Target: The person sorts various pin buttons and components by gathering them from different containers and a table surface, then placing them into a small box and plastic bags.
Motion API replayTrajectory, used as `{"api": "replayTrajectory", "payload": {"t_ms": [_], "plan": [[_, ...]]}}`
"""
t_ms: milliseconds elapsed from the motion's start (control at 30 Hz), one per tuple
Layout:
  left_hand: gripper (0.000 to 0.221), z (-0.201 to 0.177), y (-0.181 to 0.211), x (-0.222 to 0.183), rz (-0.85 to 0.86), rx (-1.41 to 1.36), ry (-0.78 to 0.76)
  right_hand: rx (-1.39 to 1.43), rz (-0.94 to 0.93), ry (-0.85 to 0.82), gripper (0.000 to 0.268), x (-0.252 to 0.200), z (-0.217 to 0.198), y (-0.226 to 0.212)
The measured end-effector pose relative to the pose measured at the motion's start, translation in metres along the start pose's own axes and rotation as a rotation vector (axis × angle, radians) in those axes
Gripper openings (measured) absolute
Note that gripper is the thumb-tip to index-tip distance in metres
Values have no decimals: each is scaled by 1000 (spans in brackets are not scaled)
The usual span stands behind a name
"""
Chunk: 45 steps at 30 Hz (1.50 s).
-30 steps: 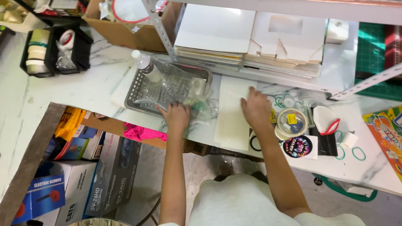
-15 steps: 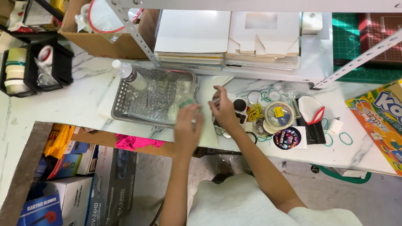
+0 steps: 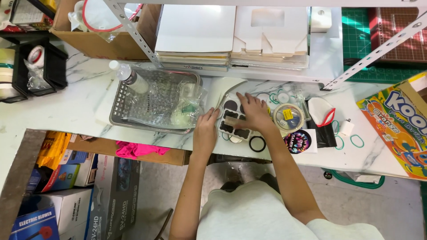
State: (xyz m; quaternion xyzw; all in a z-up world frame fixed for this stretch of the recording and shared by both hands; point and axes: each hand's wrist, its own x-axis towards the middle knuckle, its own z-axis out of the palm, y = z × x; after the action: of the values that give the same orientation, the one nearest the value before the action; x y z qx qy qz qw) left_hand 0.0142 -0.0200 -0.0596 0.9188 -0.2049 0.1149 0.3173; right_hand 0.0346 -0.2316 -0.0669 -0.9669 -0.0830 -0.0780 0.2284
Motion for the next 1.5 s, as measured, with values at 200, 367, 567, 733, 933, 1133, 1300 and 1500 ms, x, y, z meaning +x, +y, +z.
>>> {"api": "replayTrajectory", "payload": {"t_ms": [200, 367, 567, 733, 933, 1133, 1300, 1500], "plan": [[52, -5, 15, 5, 40, -94, 81, -135, 126, -71, 121, 1, 28, 8], [53, -17, 34, 8, 81, -123, 134, -10, 147, 1, 93, 3, 43, 31], [51, -29, 50, 5, 121, -118, 191, 83, 184, 76, 53, 5, 32, 47], [44, -42, 63, 2, 193, -97, 260, 345, -32, 158, 44, -4, -9, 30], [35, -63, 57, 0, 242, 59, 341, 1070, 432, 15, 36, 17, 12, -5], [25, -59, -27, -9, 38, 208, 476, 1459, 386, 4, 37, 79, 85, -60], [21, -52, -95, -13, -174, 266, 284, 1057, 111, -284, 43, 89, 65, -93], [13, -41, -142, -7, -259, 300, 130, 740, 145, -286, 31, 78, 55, -45]]}}
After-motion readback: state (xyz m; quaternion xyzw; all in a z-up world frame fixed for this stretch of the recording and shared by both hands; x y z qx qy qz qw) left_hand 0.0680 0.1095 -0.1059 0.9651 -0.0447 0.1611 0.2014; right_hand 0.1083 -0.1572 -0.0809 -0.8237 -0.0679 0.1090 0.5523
